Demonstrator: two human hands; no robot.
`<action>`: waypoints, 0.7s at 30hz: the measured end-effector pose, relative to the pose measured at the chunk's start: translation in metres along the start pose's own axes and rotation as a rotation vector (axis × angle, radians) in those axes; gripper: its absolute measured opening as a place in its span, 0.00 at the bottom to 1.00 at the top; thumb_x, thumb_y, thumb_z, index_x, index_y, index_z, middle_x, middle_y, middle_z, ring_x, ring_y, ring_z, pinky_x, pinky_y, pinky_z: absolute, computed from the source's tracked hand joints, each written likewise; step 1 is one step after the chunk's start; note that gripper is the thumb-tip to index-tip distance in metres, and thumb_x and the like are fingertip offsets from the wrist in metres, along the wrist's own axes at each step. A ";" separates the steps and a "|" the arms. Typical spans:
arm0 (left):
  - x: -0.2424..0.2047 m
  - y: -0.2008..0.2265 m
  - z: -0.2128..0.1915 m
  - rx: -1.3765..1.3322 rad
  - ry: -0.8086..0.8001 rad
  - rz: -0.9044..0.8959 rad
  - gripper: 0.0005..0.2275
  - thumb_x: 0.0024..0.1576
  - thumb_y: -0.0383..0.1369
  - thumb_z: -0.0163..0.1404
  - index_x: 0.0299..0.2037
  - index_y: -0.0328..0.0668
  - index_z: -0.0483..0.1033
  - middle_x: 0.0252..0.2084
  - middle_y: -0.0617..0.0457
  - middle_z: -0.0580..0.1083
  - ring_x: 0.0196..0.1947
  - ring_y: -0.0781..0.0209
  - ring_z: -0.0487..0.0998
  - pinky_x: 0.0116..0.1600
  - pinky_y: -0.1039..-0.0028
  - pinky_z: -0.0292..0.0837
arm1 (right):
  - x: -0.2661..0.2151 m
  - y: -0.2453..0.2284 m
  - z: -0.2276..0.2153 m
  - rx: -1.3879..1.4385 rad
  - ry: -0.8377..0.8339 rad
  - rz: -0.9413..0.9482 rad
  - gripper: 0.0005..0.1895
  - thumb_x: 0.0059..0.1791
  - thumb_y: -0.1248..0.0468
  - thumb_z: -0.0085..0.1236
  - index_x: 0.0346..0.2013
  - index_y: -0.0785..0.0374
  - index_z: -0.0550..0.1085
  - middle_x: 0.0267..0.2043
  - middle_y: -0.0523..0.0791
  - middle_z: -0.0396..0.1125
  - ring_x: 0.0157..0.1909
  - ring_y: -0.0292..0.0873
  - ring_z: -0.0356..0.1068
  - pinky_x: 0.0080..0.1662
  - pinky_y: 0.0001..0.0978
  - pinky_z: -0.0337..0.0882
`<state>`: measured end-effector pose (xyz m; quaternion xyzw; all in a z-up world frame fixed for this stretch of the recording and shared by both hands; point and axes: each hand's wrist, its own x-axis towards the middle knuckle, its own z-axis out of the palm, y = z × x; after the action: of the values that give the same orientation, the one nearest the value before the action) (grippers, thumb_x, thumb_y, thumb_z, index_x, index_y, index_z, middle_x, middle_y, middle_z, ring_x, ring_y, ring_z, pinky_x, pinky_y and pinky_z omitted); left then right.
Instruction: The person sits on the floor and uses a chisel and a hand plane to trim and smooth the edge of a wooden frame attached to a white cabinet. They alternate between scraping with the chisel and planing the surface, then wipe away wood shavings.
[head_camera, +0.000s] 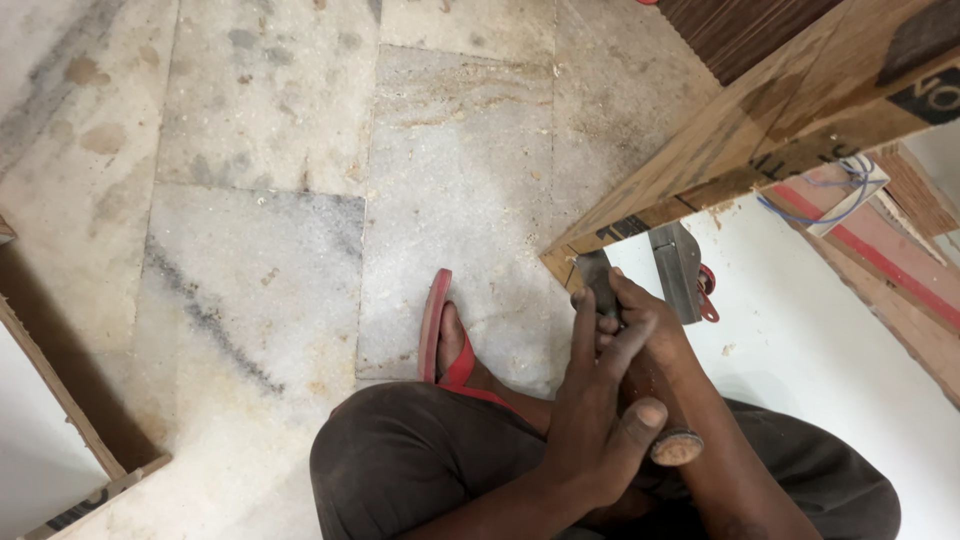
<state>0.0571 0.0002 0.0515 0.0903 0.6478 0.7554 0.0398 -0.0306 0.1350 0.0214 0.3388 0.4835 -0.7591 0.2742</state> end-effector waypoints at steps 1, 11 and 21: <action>0.002 0.004 -0.003 0.047 0.000 0.022 0.43 0.64 0.68 0.27 0.74 0.37 0.62 0.81 0.19 0.41 0.76 0.29 0.61 0.73 0.49 0.63 | 0.001 -0.001 -0.002 0.065 -0.195 -0.027 0.26 0.56 0.44 0.50 0.40 0.68 0.72 0.18 0.38 0.57 0.20 0.34 0.60 0.22 0.23 0.64; 0.002 0.030 -0.024 0.045 -0.093 0.090 0.30 0.70 0.57 0.32 0.59 0.32 0.70 0.69 0.29 0.66 0.54 0.37 0.80 0.49 0.57 0.79 | 0.010 -0.001 -0.003 0.139 -0.096 0.126 0.25 0.58 0.46 0.45 0.38 0.69 0.67 0.20 0.39 0.53 0.21 0.31 0.54 0.22 0.18 0.58; -0.002 0.022 -0.023 0.066 -0.163 0.140 0.15 0.71 0.44 0.46 0.47 0.36 0.71 0.49 0.43 0.72 0.36 0.53 0.80 0.39 0.66 0.78 | 0.007 0.003 0.016 0.092 0.095 0.053 0.16 0.60 0.53 0.41 0.42 0.64 0.63 0.33 0.45 0.62 0.24 0.28 0.53 0.24 0.19 0.58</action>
<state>0.0563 -0.0261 0.0700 0.1978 0.6590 0.7248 0.0364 -0.0367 0.1185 0.0196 0.3993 0.4516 -0.7559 0.2553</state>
